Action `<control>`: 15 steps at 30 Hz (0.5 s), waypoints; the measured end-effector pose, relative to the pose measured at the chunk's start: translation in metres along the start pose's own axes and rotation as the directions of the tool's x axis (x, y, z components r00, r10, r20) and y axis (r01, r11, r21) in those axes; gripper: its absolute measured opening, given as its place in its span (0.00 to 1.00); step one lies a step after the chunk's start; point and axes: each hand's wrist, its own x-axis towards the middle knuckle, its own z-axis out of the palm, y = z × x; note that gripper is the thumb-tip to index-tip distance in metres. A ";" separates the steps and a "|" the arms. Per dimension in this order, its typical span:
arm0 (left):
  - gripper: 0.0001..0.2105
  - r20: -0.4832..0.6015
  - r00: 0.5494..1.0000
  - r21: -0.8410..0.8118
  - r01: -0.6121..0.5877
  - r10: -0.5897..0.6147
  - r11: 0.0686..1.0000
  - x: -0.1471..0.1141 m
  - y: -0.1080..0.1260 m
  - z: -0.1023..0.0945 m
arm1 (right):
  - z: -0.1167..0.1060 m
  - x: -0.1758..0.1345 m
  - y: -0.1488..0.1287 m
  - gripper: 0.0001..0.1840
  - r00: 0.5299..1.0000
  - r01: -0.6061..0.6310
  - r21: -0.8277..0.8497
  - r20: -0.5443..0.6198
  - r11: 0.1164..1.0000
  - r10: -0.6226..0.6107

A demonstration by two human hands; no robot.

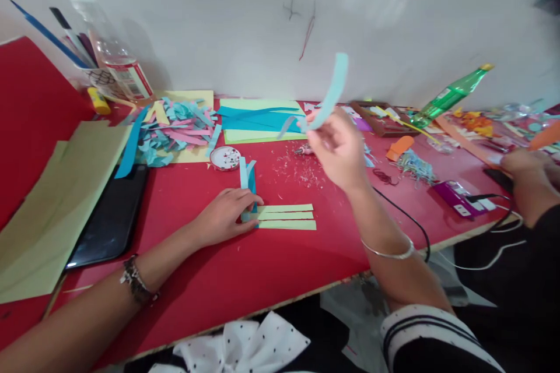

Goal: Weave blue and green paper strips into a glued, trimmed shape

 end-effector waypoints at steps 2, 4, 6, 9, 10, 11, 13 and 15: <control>0.12 -0.004 1.000 0.004 -0.004 0.004 1.000 0.000 0.001 -0.001 | 0.020 0.004 0.016 0.04 0.995 0.049 -0.112 0.091 0.992 -0.039; 0.12 -0.001 1.000 0.007 0.001 -0.001 1.000 0.000 0.002 -0.001 | 0.036 0.005 0.030 0.04 0.973 0.080 -0.230 0.229 0.970 -0.026; 0.12 0.003 1.000 0.011 0.010 -0.010 1.000 0.000 0.002 -0.001 | 0.046 0.002 0.038 0.07 0.923 0.102 -0.349 0.382 0.932 0.042; 0.12 0.000 1.000 0.013 0.012 -0.012 1.000 0.001 0.002 -0.001 | 0.044 -0.006 0.035 0.17 0.828 0.115 -0.486 0.529 0.866 0.187; 0.12 -0.001 1.000 0.013 0.011 -0.011 1.000 0.001 0.002 0.000 | 0.039 -0.010 0.030 0.20 0.810 0.110 -0.509 0.544 0.854 0.220; 0.12 -0.003 1.000 0.013 0.010 -0.010 1.000 0.001 0.002 0.000 | 0.033 -0.015 0.024 0.21 0.803 0.095 -0.520 0.544 0.849 0.244; 0.12 -0.006 1.000 0.013 0.014 -0.014 1.000 0.001 0.001 0.000 | 0.018 -0.028 0.009 0.20 0.757 0.065 -0.492 0.591 0.868 0.279; 0.12 -0.010 1.000 0.007 0.018 -0.018 1.000 0.001 0.001 0.001 | 0.006 -0.045 -0.008 0.19 0.693 0.009 -0.492 0.630 0.870 0.349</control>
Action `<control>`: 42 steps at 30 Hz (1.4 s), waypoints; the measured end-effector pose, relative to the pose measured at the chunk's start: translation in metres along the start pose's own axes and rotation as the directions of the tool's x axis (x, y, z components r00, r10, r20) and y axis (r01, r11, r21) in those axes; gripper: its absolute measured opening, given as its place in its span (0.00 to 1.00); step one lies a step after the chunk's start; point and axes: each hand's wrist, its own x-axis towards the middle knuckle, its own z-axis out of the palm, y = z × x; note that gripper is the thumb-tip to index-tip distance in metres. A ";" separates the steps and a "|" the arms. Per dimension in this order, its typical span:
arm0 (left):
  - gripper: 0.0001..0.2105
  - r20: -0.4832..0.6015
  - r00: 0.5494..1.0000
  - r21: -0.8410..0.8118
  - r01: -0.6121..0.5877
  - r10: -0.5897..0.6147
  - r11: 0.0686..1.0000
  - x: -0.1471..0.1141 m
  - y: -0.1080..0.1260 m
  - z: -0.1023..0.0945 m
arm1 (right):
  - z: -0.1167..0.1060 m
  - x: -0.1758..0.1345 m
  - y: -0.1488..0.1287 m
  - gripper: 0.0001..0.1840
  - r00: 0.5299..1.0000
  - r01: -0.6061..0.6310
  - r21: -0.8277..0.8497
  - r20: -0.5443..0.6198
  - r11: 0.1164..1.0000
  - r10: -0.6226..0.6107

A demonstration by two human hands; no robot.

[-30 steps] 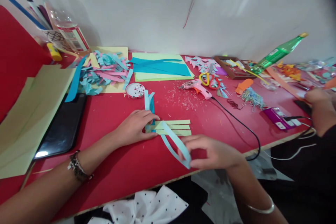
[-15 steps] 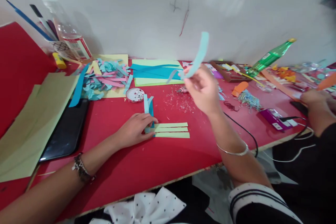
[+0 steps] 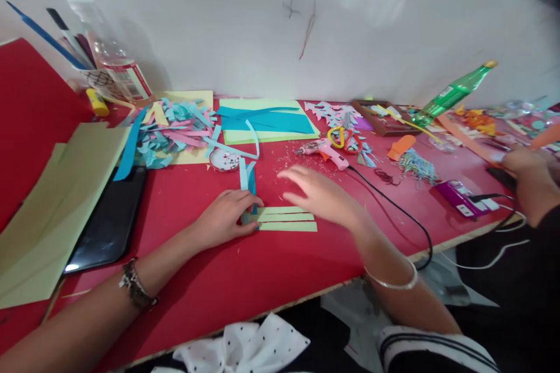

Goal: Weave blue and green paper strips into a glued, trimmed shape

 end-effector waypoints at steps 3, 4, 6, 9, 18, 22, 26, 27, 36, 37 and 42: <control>0.12 -0.005 1.000 -0.015 -0.007 0.007 1.000 0.000 0.000 0.001 | 0.010 -0.030 -0.012 0.23 0.986 -0.154 -0.042 0.063 0.987 0.157; 0.12 -0.007 1.000 -0.018 -0.008 0.008 1.000 0.000 -0.001 0.001 | 0.015 -0.036 -0.016 0.23 0.977 -0.204 -0.072 0.051 0.976 0.208; 0.12 -0.011 1.000 -0.020 -0.007 0.007 1.000 0.000 -0.001 0.002 | 0.023 -0.042 -0.021 0.23 0.962 -0.266 -0.107 0.035 0.958 0.271; 0.12 -0.012 1.000 -0.021 0.001 -0.001 1.000 0.000 0.000 0.001 | 0.027 -0.040 -0.023 0.20 0.950 -0.303 -0.086 0.045 0.949 0.307; 0.14 0.004 1.000 -0.033 0.010 -0.010 0.999 0.001 -0.001 0.002 | 0.016 -0.026 -0.010 0.21 0.941 -0.333 0.350 0.185 0.875 0.284; 0.14 0.009 1.000 -0.033 0.001 0.000 0.999 0.001 -0.001 0.002 | 0.012 -0.019 -0.005 0.24 0.940 -0.334 0.480 0.234 0.811 0.249; 0.14 0.009 1.000 -0.025 0.005 -0.005 1.000 0.001 0.000 0.001 | 0.014 -0.005 0.001 0.17 0.935 -0.312 0.497 0.311 0.810 0.169; 0.14 0.007 1.000 -0.023 0.006 -0.006 1.000 0.001 0.001 0.001 | 0.015 -0.001 0.003 0.16 0.933 -0.299 0.500 0.331 0.812 0.140; 0.14 0.014 1.000 -0.015 0.010 -0.010 1.000 0.001 0.001 0.000 | 0.006 0.025 0.021 0.14 0.843 -0.334 0.579 0.536 0.744 -0.038; 0.14 0.010 1.000 -0.011 0.008 -0.007 1.000 0.001 0.001 0.001 | 0.004 0.026 0.022 0.15 0.835 -0.334 0.586 0.547 0.738 -0.057; 0.15 -0.021 1.000 0.041 0.008 -0.008 0.999 0.001 0.002 0.000 | -0.007 0.029 0.011 0.12 0.899 -0.222 0.644 0.426 0.732 -0.102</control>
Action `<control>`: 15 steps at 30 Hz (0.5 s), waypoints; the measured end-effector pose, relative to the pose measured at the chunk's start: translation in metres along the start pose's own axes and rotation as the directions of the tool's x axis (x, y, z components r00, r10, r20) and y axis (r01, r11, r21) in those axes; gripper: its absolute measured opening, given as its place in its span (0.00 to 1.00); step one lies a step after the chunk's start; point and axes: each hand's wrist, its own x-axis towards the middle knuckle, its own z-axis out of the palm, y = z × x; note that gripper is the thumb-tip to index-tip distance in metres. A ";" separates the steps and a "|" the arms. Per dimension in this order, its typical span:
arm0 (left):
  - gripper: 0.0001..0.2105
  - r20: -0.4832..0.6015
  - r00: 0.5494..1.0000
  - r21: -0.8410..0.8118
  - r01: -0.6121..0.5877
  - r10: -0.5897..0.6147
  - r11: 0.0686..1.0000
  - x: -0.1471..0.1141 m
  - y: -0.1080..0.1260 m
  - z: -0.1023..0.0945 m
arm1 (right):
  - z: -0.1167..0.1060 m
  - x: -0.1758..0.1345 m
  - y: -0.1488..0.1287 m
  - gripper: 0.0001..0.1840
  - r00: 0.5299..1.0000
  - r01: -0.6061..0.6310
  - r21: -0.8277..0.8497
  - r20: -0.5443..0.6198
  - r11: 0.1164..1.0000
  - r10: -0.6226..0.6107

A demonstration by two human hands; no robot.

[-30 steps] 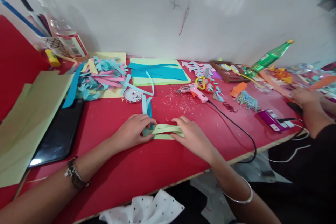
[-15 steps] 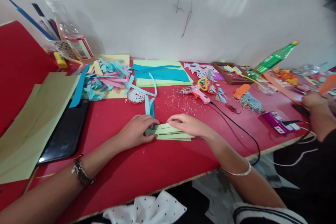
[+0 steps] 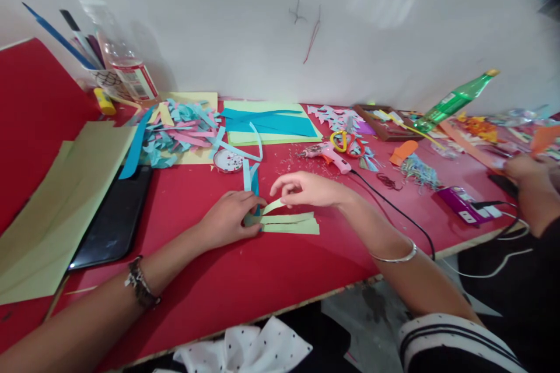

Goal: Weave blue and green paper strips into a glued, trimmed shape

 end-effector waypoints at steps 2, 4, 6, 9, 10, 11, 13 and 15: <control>0.13 -0.012 1.000 0.014 0.004 -0.004 1.000 0.001 0.002 -0.001 | 0.006 0.002 -0.008 0.11 0.998 0.047 -0.010 -0.052 0.999 -0.047; 0.11 -0.020 1.000 0.031 0.022 -0.021 0.999 0.002 0.005 -0.001 | 0.015 0.006 -0.015 0.10 0.989 0.102 0.003 -0.108 0.995 -0.101; 0.12 -0.037 0.997 0.062 0.065 -0.062 0.996 0.004 0.007 0.000 | 0.025 0.011 -0.019 0.10 0.978 0.154 0.040 -0.147 0.987 -0.146; 0.12 -0.069 0.992 0.087 0.112 -0.106 0.990 0.007 0.008 0.001 | 0.037 0.012 -0.021 0.10 0.970 0.182 0.055 -0.175 0.982 -0.170; 0.11 -0.067 0.993 0.072 0.106 -0.101 0.992 0.007 0.008 0.002 | 0.039 0.010 -0.020 0.10 0.962 0.190 0.026 -0.205 0.981 -0.181; 0.11 -0.059 0.994 0.047 0.092 -0.089 0.995 0.008 0.007 0.002 | 0.042 0.006 -0.020 0.10 0.946 0.200 -0.025 -0.256 0.979 -0.200; 0.11 -0.048 0.996 -0.011 0.077 -0.077 0.997 0.008 0.006 0.002 | 0.046 -0.007 -0.017 0.09 0.886 0.188 -0.185 -0.392 0.964 -0.248; 0.13 -0.057 0.993 -0.048 0.103 -0.105 0.994 0.007 0.006 0.003 | 0.051 -0.023 -0.011 0.07 0.831 0.096 -0.375 -0.479 0.922 -0.282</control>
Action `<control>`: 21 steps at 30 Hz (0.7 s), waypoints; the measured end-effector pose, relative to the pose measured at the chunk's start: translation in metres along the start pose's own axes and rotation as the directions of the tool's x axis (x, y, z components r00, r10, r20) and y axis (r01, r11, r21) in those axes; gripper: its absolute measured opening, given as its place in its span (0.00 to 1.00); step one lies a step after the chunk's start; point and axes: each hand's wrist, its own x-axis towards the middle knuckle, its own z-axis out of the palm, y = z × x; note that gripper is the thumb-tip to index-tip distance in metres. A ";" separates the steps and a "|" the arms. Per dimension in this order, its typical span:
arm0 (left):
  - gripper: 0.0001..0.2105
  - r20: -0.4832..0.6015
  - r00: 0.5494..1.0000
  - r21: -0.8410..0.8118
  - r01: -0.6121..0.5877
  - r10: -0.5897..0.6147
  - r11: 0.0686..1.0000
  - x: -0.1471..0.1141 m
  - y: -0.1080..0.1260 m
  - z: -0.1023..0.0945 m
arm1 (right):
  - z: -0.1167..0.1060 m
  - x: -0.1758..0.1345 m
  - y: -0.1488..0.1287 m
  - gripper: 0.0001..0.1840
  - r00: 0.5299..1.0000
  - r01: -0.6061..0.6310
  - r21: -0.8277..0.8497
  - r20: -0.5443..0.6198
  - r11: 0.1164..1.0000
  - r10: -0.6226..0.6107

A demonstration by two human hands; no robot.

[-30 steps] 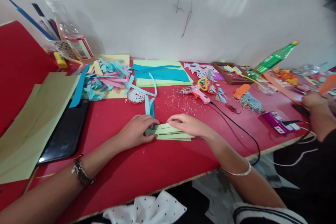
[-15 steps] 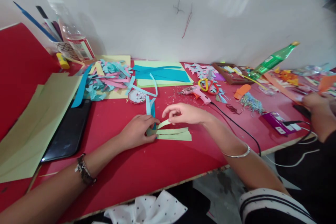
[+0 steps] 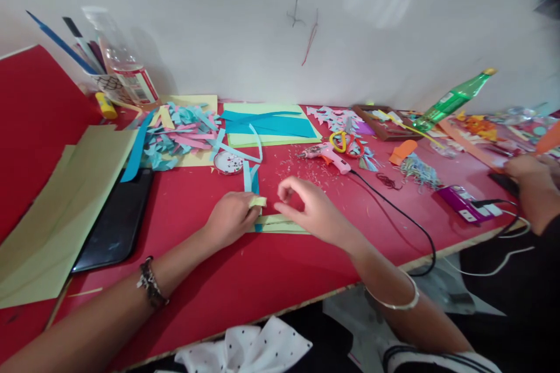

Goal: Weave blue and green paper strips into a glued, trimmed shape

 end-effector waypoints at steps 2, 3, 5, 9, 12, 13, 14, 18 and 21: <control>0.16 -0.015 0.999 -0.010 0.039 -0.039 0.999 0.000 0.000 0.000 | 0.001 -0.018 0.005 0.07 0.996 0.043 -0.167 0.079 0.985 -0.030; 0.16 -0.015 0.998 -0.015 0.055 -0.056 0.998 0.000 0.001 0.000 | 0.003 -0.027 0.008 0.06 0.991 0.058 -0.191 0.127 0.980 -0.034; 0.17 -0.003 0.998 -0.020 0.070 -0.070 0.997 0.000 0.002 0.000 | 0.010 -0.040 0.013 0.10 0.990 0.031 -0.201 0.138 0.979 -0.003; 0.17 0.013 0.997 -0.016 0.076 -0.076 0.997 0.001 0.003 0.000 | 0.023 -0.047 0.017 0.14 0.994 -0.077 -0.152 0.062 0.985 0.087; 0.17 0.005 0.997 -0.022 0.072 -0.072 0.997 0.001 0.002 0.000 | 0.029 -0.043 0.014 0.13 0.992 -0.121 -0.142 0.015 0.982 0.124; 0.17 0.003 0.998 -0.028 0.066 -0.066 0.997 0.001 0.002 0.000 | 0.030 -0.041 0.013 0.12 0.991 -0.128 -0.142 0.006 0.982 0.130; 0.16 0.000 0.998 -0.033 0.059 -0.060 0.998 0.001 0.002 0.000 | 0.031 -0.040 0.012 0.11 0.991 -0.133 -0.143 0.001 0.981 0.135; 0.16 -0.010 0.998 -0.037 0.057 -0.057 0.998 0.000 0.002 0.000 | 0.035 -0.040 0.010 0.07 0.989 -0.151 -0.167 -0.030 0.974 0.148; 0.16 -0.013 0.998 -0.025 0.060 -0.060 0.998 0.000 0.002 0.000 | 0.037 -0.041 0.008 0.05 0.988 -0.157 -0.199 -0.039 0.967 0.152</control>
